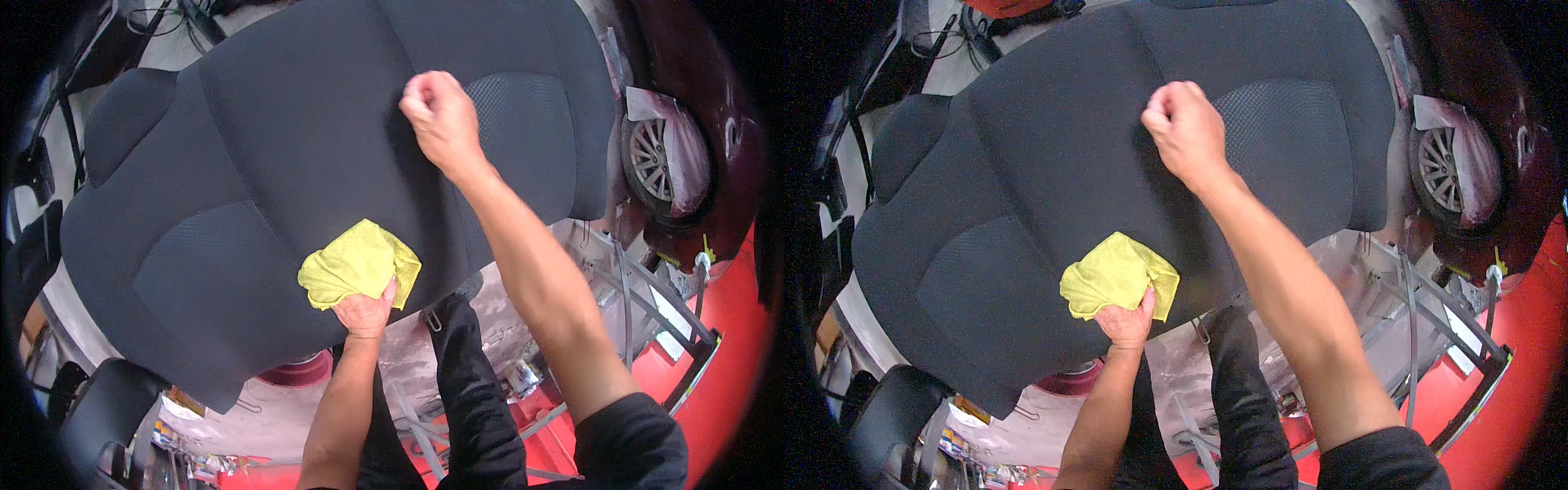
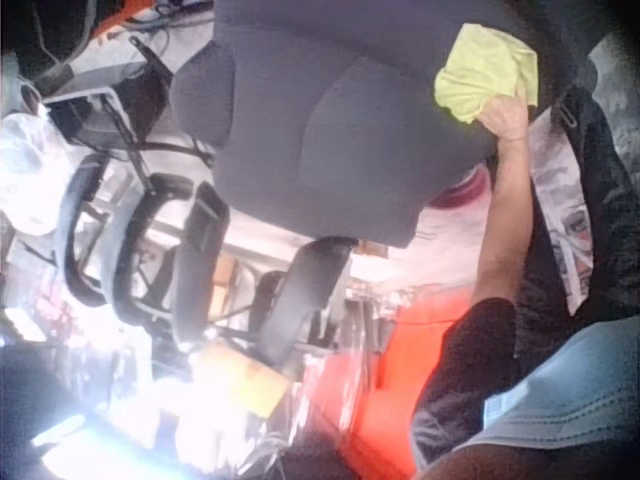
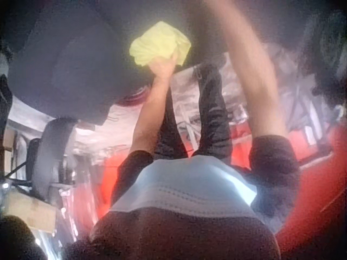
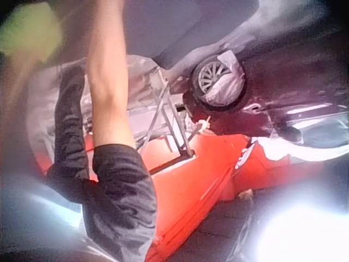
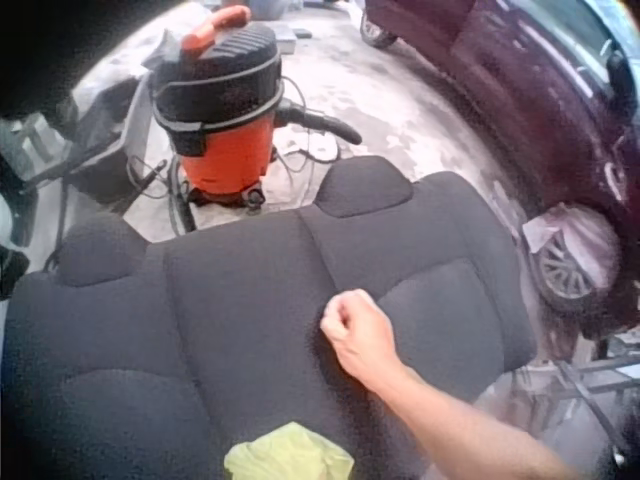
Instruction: The person wipes a black car seat with a yellow cloth, moving across the seat surface and edges. Another person is also seen wiping a different section of the seat with a gray cloth.
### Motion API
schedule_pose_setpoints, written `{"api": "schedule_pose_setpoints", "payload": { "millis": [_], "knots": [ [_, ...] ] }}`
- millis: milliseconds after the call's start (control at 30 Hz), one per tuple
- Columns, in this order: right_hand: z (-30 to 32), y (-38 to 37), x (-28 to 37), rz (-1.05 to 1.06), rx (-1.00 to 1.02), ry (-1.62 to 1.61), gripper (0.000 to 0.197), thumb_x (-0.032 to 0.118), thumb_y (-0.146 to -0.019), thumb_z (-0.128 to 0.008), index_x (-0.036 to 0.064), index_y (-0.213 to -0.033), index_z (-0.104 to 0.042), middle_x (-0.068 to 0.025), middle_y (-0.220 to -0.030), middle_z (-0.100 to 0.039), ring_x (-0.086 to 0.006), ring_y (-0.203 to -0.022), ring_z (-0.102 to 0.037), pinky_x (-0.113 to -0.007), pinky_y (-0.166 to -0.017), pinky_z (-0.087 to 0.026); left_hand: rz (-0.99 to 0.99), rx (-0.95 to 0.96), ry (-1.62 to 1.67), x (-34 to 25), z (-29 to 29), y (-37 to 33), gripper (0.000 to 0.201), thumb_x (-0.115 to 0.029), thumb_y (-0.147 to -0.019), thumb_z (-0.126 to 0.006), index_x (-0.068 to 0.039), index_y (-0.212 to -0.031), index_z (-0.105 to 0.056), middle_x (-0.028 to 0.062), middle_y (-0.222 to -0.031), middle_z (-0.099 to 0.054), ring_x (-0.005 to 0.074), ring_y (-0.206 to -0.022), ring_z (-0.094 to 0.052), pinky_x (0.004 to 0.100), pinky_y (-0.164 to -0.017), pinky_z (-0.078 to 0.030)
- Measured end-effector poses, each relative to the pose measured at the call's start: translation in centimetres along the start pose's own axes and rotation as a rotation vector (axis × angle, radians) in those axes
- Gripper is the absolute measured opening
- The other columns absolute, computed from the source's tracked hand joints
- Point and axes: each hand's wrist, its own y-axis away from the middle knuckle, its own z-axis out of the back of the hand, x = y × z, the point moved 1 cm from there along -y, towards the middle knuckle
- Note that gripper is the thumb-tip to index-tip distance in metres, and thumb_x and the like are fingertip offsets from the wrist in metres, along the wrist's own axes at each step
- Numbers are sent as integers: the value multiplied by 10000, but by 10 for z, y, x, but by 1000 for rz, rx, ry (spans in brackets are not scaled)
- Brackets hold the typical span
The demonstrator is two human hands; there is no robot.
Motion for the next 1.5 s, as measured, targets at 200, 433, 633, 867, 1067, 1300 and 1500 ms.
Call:
{"api": "schedule_pose_setpoints", "payload": {
  "millis": [200,433,633,867,1067,1300,1500],
  "knots": [
    [42,130,-87,-535,-154,-370,180,172,-1033,-614,2,-990,-653,16,-906,-615,-73,-865,-538,-263,-802,-479,-21,-5,-39,0,2,-1,608,-482,-813,-715,-204,-1352,-666,109,-1440,-590,421,-1349,-504,592,-1162,-319],
    [4,73,-31,-186,-142,-235,150,178,-953,-707,34,-984,-737,-101,-921,-666,-239,-824,-666,-347,-774,-520,-21,-80,-44,-5,2,-6,556,-431,-793,-735,-170,-1282,-700,125,-1370,-625,425,-1292,-539,588,-1125,-356],
    [-10,53,-28,-137,-112,-111,149,206,-948,-700,70,-987,-749,-77,-956,-680,-275,-852,-688,-389,-780,-531,-45,-90,-56,-2,0,-4,517,-421,-793,-736,-172,-1246,-714,118,-1351,-635,420,-1273,-554,581,-1105,-383],
    [-2,51,-16,-131,-76,-283,76,141,-939,-686,72,-971,-695,-90,-888,-636,-237,-765,-663,-374,-716,-530,-30,-124,-36,-6,3,-7,541,-444,-796,-734,-187,-1271,-705,115,-1369,-624,414,-1297,-538,587,-1120,-366],
    [-23,63,15,7,-99,-191,107,188,-941,-714,84,-966,-717,-79,-918,-657,-288,-813,-687,-418,-731,-539,-17,-87,-53,-1,0,-4,582,-455,-805,-726,-203,-1328,-675,129,-1425,-588,435,-1340,-500,597,-1143,-341],
    [-36,51,16,183,-40,6,81,170,-934,-704,90,-939,-717,-61,-927,-661,-294,-830,-674,-435,-765,-524,-16,-50,-53,1,0,0,580,-451,-816,-720,-214,-1343,-668,115,-1459,-571,423,-1370,-484,597,-1158,-327],
    [-44,35,23,185,-9,161,98,159,-994,-651,65,-1006,-673,-70,-921,-646,-230,-773,-648,-364,-733,-526,-9,-47,-10,-1,3,-2,587,-448,-814,-718,-224,-1354,-665,85,-1466,-580,394,-1376,-495,594,-1164,-325]
  ]
}}
